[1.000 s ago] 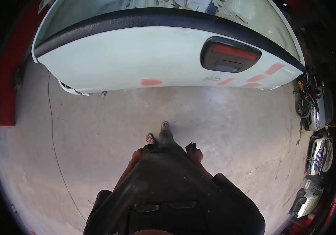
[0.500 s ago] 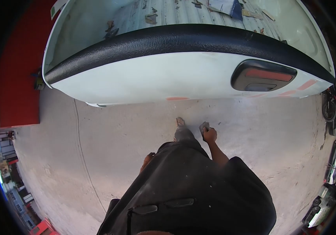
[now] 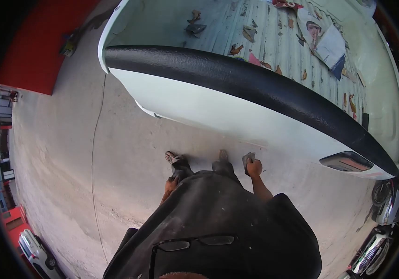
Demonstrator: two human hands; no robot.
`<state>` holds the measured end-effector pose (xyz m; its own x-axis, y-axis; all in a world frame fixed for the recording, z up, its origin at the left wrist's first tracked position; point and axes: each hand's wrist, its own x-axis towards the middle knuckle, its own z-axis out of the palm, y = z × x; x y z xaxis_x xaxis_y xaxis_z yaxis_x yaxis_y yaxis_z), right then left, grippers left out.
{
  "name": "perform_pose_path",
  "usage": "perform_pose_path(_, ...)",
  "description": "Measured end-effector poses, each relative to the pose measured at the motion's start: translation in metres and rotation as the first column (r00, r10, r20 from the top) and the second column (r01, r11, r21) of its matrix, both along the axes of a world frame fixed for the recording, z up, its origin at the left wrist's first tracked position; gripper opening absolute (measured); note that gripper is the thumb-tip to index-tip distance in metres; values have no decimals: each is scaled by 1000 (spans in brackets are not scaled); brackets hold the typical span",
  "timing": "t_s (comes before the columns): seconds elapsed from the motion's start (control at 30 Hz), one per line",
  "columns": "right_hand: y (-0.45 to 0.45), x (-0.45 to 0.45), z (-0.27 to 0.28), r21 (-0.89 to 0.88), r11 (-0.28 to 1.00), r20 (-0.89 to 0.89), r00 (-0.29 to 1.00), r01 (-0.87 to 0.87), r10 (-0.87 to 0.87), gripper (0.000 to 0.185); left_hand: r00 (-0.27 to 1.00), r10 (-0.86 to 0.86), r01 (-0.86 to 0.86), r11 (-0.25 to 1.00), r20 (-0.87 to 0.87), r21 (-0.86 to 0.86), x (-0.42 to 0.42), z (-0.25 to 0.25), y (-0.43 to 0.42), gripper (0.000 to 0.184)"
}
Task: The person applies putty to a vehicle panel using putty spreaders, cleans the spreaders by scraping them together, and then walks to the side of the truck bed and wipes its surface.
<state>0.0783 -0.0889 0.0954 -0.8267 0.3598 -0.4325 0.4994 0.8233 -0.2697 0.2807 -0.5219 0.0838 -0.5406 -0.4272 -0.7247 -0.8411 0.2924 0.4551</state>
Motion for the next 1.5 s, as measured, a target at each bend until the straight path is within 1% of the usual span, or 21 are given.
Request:
perform_pose_path(0.03, -14, -9, 4, 4, 1000, -2, 1000, 15, -15, 48, 1000, -20, 20, 1000, -18, -9, -1, -8, -18, 73)
perform_pose_path(0.13, -67, -12, 1, 3, 999, -34, 998, 54, -54, 50, 997, -73, 74, 987, -15, 140, -2, -15, -85, 69)
perform_pose_path(0.17, -78, -12, -9, 13, 999, -67, 997, 50, -49, 51, 999, 43, -42, 992, -7, 123, -8, 12, -100, 67)
perform_pose_path(0.27, -154, -14, 16, 74, 997, -66, 997, -31, 36, 51, 994, 51, -29, 976, -98, 214, -3, -3, -165, 66)
perform_pose_path(0.3, -181, -18, 23, 64, 995, -60, 995, -71, 75, 51, 994, 4, 12, 989, -109, 147, 3, -14, -184, 68)
perform_pose_path(0.4, -253, -6, 37, 44, 992, -26, 992, -120, 121, 49, 997, 65, -59, 982, -29, 179, 12, -14, -232, 71)
perform_pose_path(0.5, -312, -10, 35, 37, 991, -33, 991, -132, 134, 47, 998, 7, -13, 995, 60, 99, -1, 19, -264, 77)
perform_pose_path(0.57, -339, -7, 33, 39, 984, -28, 984, -176, 177, 48, 1000, -18, 17, 995, 9, 101, -5, 11, -284, 78)
perform_pose_path(0.67, -356, -14, 0, -6, 957, 71, 955, -289, 289, 65, 1000, 18, -16, 983, -8, 185, -8, -12, -304, 77)
perform_pose_path(0.77, -403, -28, 33, -20, 951, 143, 941, -308, 308, 61, 1000, 11, -14, 984, 19, 176, -13, -42, -324, 66)
perform_pose_path(0.83, -433, -45, 41, -43, 973, 222, 947, -226, 230, 63, 998, -58, 58, 986, 1, 156, -12, -71, -342, 60)
perform_pose_path(0.87, -447, -54, 45, -49, 981, 265, 945, -186, 192, 64, 1000, -20, 18, 981, 6, 193, -12, -73, -353, 59)
perform_pose_path(0.93, -471, -75, 41, -54, 985, 310, 935, -165, 174, 64, 998, 63, -63, 965, 8, 255, -21, -68, -376, 56)
perform_pose_path(1.03, -502, -97, 27, -69, 983, 343, 921, -169, 182, 64, 946, 321, -323, 924, 42, 203, -50, -13, -414, 55)
perform_pose_path(1.13, -536, -137, 18, -83, 976, 306, 927, -200, 216, 64, 946, 322, -322, 931, 28, 172, -80, -13, -459, 52)
perform_pose_path(1.23, -568, -179, 10, -95, 968, 256, 934, -234, 251, 64, 963, -28, 28, 1000, -269, -3, -98, -35, -486, 54)
perform_pose_path(1.27, -580, -194, 6, -97, 964, 240, 935, -247, 263, 64, 975, -35, 31, 999, -222, -22, -111, -28, -486, 56)
perform_pose_path(1.33, -604, -223, 3, -103, 957, 207, 935, -272, 289, 64, 989, -46, 36, 997, -142, -71, -157, -2, -504, 59)
perform_pose_path(1.37, -617, -237, 2, -104, 952, 194, 933, -287, 302, 64, 968, 163, -167, 986, -189, -1, -173, -8, -512, 61)
perform_pose_path(1.47, -653, -271, -1, -102, 943, 171, 928, -318, 331, 64, 946, 321, -301, 925, -52, 234, -230, 19, -552, 62)
perform_pose_path(1.5, -666, -281, -2, -100, 941, 169, 926, -325, 338, 64, 967, 233, -209, 957, -104, 203, -241, 13, -564, 69)
